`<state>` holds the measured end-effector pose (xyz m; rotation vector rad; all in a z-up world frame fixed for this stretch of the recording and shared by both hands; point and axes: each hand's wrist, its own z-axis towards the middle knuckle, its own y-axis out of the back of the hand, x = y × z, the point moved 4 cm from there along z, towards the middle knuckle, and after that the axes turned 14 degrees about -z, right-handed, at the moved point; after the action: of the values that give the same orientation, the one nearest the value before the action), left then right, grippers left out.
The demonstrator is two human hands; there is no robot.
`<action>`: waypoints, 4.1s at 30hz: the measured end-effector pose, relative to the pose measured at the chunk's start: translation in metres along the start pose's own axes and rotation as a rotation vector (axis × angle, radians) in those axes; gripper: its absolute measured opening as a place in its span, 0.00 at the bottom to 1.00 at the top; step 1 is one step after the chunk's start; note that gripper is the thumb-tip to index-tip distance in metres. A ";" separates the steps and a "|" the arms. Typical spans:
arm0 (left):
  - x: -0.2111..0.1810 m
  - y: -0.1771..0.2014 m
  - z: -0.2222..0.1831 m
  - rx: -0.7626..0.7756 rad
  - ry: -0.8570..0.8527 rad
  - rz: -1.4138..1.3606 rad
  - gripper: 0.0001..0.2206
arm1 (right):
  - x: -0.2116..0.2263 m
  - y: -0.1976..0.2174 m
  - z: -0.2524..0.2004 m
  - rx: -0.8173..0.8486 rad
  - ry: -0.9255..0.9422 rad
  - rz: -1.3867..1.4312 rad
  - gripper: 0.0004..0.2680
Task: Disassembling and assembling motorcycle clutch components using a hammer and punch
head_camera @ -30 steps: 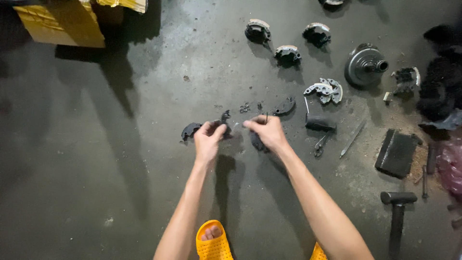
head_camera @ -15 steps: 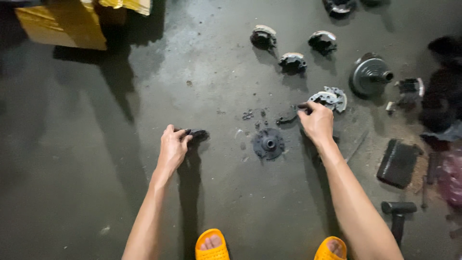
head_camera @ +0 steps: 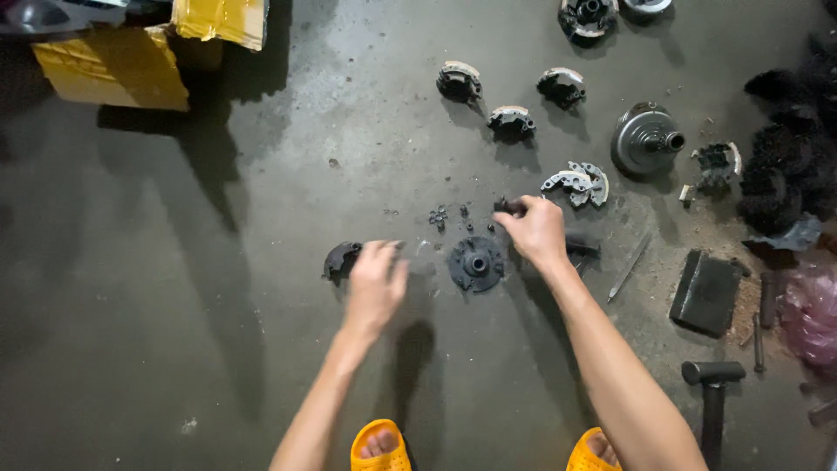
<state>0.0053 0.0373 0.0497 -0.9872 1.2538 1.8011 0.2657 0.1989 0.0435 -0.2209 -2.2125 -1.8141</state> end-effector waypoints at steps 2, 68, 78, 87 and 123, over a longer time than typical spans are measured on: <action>-0.031 -0.025 0.015 0.017 0.090 -0.154 0.14 | 0.029 0.019 -0.016 0.042 -0.092 0.213 0.12; 0.060 -0.026 -0.006 -0.357 0.890 -0.934 0.12 | -0.003 -0.046 0.002 0.239 0.093 -0.550 0.13; 0.046 -0.037 -0.001 -0.359 0.741 -1.045 0.09 | 0.083 -0.008 -0.059 0.441 -0.014 0.599 0.08; 0.012 -0.033 0.005 -0.313 0.724 -0.977 0.07 | 0.068 -0.045 -0.062 0.543 -0.083 0.818 0.04; 0.049 0.092 -0.002 -0.057 0.295 0.282 0.09 | 0.023 -0.022 -0.032 -0.323 0.145 -0.092 0.21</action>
<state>-0.0966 0.0172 0.0432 -1.1892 1.5958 1.9635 0.2411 0.1615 0.0355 -0.0475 -1.8536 -2.1589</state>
